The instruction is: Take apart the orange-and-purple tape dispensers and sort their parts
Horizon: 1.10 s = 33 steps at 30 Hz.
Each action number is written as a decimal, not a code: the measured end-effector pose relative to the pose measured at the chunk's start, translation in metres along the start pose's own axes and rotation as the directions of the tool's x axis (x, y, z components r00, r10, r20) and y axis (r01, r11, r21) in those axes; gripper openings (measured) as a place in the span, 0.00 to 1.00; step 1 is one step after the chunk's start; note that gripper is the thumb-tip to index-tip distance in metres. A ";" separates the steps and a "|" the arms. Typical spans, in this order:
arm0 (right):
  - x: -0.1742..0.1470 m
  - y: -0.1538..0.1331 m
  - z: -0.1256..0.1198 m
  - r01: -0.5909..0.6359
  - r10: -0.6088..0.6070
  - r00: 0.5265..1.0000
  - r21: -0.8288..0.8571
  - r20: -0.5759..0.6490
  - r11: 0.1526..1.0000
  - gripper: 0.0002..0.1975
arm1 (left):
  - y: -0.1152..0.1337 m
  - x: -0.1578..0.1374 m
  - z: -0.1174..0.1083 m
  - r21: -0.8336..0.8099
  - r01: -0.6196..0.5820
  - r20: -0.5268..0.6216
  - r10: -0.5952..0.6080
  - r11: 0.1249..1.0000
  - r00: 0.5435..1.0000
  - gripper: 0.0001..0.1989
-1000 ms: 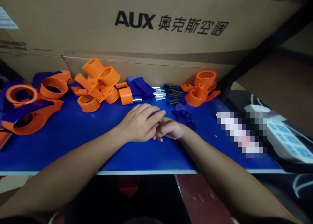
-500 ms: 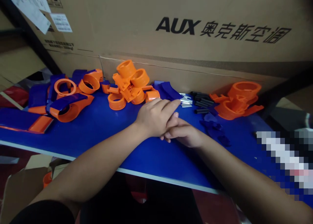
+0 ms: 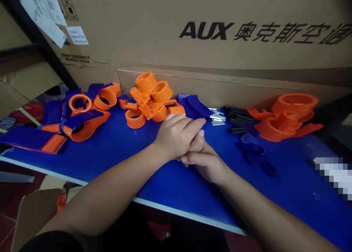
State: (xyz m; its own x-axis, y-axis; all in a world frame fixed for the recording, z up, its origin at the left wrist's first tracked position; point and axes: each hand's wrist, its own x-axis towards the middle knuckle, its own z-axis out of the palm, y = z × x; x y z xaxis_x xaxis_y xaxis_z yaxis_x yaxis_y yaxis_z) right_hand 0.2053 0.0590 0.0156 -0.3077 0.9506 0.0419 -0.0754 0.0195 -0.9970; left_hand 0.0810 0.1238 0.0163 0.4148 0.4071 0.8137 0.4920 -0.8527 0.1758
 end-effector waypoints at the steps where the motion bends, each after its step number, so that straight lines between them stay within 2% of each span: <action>1: -0.001 -0.001 0.000 -0.006 0.006 1.000 -0.002 -0.002 1.000 0.10 | 0.000 0.000 0.000 0.009 -0.006 -0.003 0.006 1.000 1.000 0.17; 13: -0.010 -0.021 0.003 0.008 -0.008 1.000 -0.085 0.000 0.996 0.12 | 0.006 0.002 -0.007 0.030 -0.075 -0.034 0.076 0.997 0.996 0.17; 18: -0.015 -0.024 0.007 0.005 -0.008 1.000 -0.176 -0.016 0.984 0.11 | 0.002 0.001 -0.002 0.017 -0.143 -0.118 0.144 0.990 0.982 0.19; 21: -0.015 -0.020 0.008 0.002 -0.008 1.000 -0.186 -0.029 0.983 0.10 | 0.000 0.001 0.000 -0.008 -0.146 -0.117 0.145 0.989 0.983 0.20; 26: -0.014 -0.018 0.007 0.007 -0.007 1.000 -0.176 0.000 0.984 0.11 | 0.002 0.000 0.000 -0.017 -0.167 -0.159 0.162 0.986 0.974 0.17; 33: -0.015 -0.023 0.007 0.034 -0.032 0.999 -0.230 0.011 0.973 0.12 | 0.006 -0.002 -0.001 -0.035 -0.140 -0.141 0.134 0.990 0.981 0.16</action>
State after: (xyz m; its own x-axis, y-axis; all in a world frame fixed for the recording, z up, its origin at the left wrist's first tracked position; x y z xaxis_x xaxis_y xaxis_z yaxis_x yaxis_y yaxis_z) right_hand 0.2050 0.0417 0.0385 -0.3156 0.9459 0.0745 0.1347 0.1224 -0.9833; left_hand 0.0828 0.1177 0.0160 0.3649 0.2390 0.8998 0.4020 -0.9122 0.0793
